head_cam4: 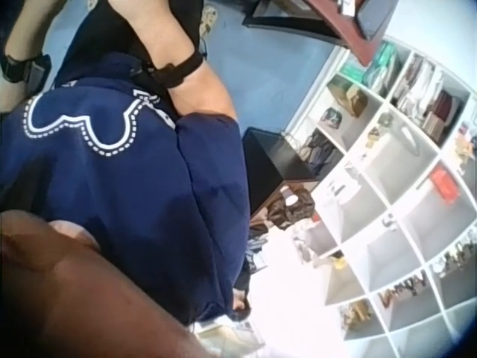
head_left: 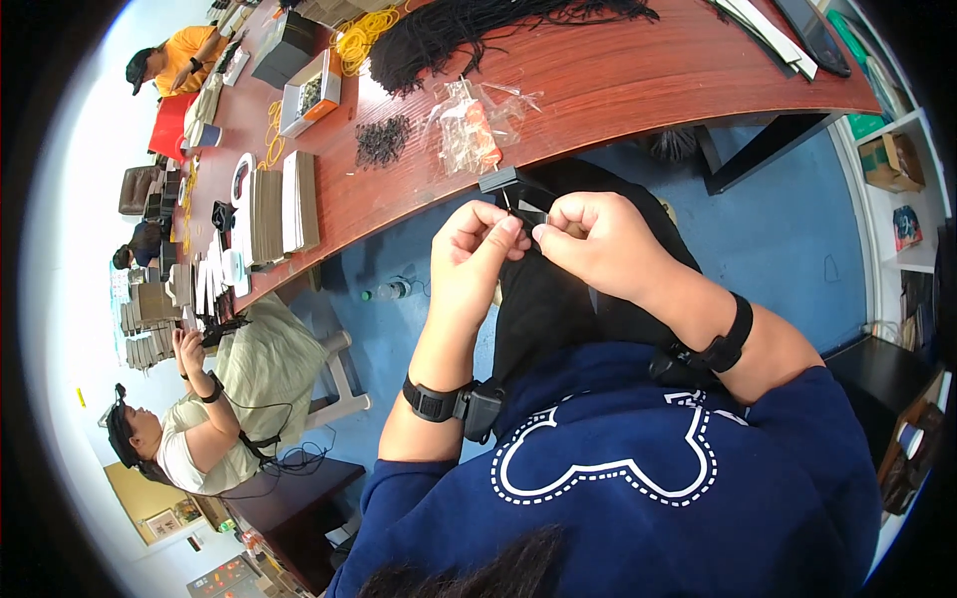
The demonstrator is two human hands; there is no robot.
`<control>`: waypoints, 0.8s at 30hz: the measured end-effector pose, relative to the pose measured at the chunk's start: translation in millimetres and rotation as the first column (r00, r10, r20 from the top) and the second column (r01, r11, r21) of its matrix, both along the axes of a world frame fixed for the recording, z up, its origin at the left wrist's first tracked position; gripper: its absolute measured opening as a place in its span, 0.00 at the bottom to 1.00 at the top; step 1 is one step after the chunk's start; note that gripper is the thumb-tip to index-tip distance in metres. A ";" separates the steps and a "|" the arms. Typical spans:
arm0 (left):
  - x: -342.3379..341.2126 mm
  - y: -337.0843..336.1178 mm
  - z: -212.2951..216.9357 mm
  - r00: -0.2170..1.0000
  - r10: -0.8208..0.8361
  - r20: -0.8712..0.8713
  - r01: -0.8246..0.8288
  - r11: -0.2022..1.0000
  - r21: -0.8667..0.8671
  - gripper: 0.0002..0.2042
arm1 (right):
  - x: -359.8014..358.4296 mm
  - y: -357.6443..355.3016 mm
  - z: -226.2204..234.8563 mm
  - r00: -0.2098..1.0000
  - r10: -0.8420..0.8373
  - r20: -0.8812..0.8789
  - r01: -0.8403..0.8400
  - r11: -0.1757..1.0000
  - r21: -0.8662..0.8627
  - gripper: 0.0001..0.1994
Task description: Assembling small black elastic bands and plastic components at a workshop production table.
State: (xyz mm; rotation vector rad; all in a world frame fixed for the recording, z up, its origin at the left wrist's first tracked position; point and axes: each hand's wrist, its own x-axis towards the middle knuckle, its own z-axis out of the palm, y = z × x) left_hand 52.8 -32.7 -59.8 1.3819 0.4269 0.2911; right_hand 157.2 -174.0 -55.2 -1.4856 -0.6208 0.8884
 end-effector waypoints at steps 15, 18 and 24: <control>-22.0 -34.9 20.3 0.978 -0.186 -0.096 0.209 0.887 0.411 0.10 | -4.6 -25.7 1.6 0.977 0.113 0.179 -0.101 0.992 -0.076 0.07; -26.7 -44.3 20.5 0.974 -0.174 -0.144 0.220 0.593 0.774 0.13 | -10.7 -26.4 -5.0 0.984 0.094 0.153 -0.080 0.992 -0.097 0.06; -40.0 -47.9 14.0 0.957 -0.211 -0.201 0.244 0.201 0.949 0.12 | -23.8 -28.1 -2.9 0.939 0.281 0.196 -0.216 0.930 -0.298 0.13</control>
